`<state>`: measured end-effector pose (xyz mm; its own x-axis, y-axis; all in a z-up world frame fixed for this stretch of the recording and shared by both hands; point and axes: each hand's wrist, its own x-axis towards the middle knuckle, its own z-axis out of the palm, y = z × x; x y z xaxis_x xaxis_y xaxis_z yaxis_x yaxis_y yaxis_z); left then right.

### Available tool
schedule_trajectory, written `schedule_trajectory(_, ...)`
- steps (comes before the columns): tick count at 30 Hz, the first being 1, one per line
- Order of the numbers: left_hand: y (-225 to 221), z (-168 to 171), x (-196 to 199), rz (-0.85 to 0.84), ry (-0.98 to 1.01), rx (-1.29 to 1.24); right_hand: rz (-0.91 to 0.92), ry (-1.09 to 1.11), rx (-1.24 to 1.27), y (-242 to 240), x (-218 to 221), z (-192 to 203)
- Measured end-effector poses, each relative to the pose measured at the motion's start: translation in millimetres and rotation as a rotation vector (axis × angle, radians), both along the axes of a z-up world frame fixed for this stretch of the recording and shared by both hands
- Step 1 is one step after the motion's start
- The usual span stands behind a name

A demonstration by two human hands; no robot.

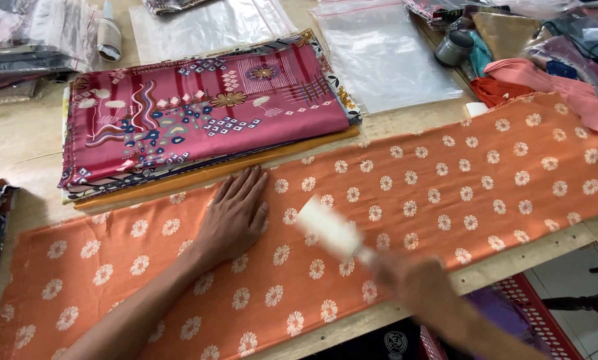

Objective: Using a lint roller to remove debris from a strip of patterned fabric on a workbench

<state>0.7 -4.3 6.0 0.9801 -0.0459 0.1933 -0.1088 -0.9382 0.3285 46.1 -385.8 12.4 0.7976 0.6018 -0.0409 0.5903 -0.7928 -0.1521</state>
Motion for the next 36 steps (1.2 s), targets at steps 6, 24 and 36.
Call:
schedule_trajectory(6, 1, 2, -1, -0.013, -0.008, 0.016, 0.609, -0.185, 0.205, 27, -52, -1)
schedule_trajectory(24, -5, 3, -2, 0.003, -0.044, 0.019, -0.579, -0.142, -0.125, -82, 156, 35)
schedule_trajectory(36, 7, 3, 2, -0.034, -0.024, 0.013, -0.179, 0.047, -0.223, 19, 32, 40)
